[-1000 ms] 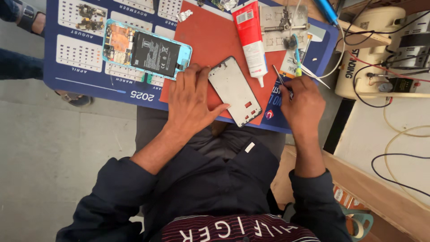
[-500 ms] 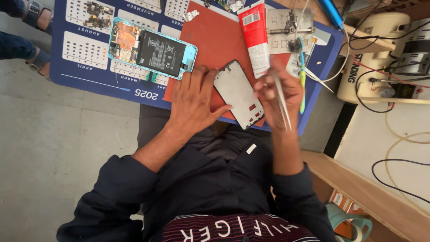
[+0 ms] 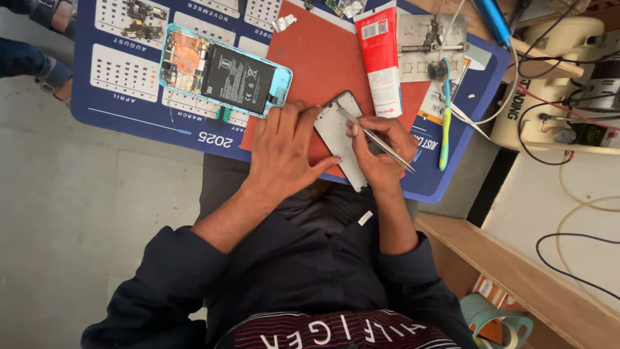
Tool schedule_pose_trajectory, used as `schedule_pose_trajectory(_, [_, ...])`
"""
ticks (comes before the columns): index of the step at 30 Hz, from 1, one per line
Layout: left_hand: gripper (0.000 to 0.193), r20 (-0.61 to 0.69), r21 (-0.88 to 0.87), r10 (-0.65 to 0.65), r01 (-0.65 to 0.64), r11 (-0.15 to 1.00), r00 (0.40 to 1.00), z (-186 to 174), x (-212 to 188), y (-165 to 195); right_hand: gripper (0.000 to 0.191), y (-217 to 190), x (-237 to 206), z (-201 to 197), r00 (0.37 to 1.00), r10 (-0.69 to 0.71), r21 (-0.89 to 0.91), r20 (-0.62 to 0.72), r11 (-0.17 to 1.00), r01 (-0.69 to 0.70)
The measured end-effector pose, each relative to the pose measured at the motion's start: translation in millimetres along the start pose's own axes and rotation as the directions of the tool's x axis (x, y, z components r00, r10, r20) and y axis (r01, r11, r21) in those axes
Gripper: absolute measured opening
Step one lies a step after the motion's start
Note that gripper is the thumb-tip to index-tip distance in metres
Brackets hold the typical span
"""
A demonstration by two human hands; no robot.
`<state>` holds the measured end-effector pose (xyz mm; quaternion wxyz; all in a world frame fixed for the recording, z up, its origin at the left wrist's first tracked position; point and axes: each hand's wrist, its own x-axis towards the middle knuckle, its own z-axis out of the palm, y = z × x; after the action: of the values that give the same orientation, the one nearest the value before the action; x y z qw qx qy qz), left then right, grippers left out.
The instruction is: The person applies adhesive to the edges of a smartphone screen assembly using a tube and spreads it with a metal tool. They work on a blue mat with various tools and phone parts nearby.
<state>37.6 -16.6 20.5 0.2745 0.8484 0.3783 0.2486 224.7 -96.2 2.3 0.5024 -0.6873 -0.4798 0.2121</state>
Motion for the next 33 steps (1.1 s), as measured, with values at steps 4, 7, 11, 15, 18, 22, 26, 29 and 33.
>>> schedule_pose_trajectory(4, [0.083, 0.001, 0.001, -0.006, 0.006, 1.000, 1.000, -0.5, -0.9, 1.0, 0.016, 0.3, -0.1, -0.5, 0.999, -0.043, 0.010, 0.015, 0.999, 0.043])
schedule_pose_trajectory(7, [0.083, -0.003, 0.003, -0.006, 0.006, 1.000, 1.000, -0.2, -1.4, 1.3, 0.016, -0.6, -0.8, 0.0, 1.000, -0.023, -0.002, 0.009, 1.000, 0.023])
schedule_pose_trajectory(11, [0.083, -0.012, 0.022, -0.004, 0.004, 1.000, 1.000, 0.4, -1.7, 0.8, 0.016, -2.0, -0.2, 1.0, 1.000, -0.028, -0.005, 0.010, 1.000, 0.028])
schedule_pose_trajectory(15, [0.084, -0.011, 0.026, 0.001, -0.001, 1.000, 1.000, 0.4, -2.1, 0.3, 0.016, -3.9, 0.5, 1.0, 1.000, -0.024, -0.006, 0.020, 1.000, 0.025])
schedule_pose_trajectory(18, [0.084, -0.007, 0.025, 0.000, 0.000, 1.000, 1.000, 0.2, -2.3, 0.2, 0.016, -4.3, 1.6, 2.4, 0.999, -0.049, -0.043, 0.009, 0.998, 0.049])
schedule_pose_trajectory(22, [0.084, -0.015, 0.026, 0.010, -0.010, 1.000, 1.000, 0.3, -2.3, 0.0, 0.016, -5.4, 2.0, 3.2, 0.999, -0.033, -0.003, 0.011, 0.999, 0.033])
schedule_pose_trajectory(26, [0.084, -0.017, 0.033, 0.013, -0.013, 0.999, 1.000, 0.2, -2.7, -0.6, 0.015, -7.3, 2.0, 1.7, 1.000, -0.011, -0.024, 0.022, 1.000, 0.012])
schedule_pose_trajectory(29, [0.084, -0.011, 0.035, 0.015, -0.014, 0.999, 1.000, 0.0, -2.8, -0.8, 0.014, -7.9, 2.0, 1.6, 1.000, 0.002, -0.017, 0.026, 1.000, -0.001])
schedule_pose_trajectory(33, [0.084, -0.011, 0.042, 0.013, -0.012, 0.999, 1.000, -0.1, -2.2, -0.1, 0.014, -7.0, 2.1, 1.5, 0.999, 0.014, 0.013, 0.039, 1.000, -0.014])
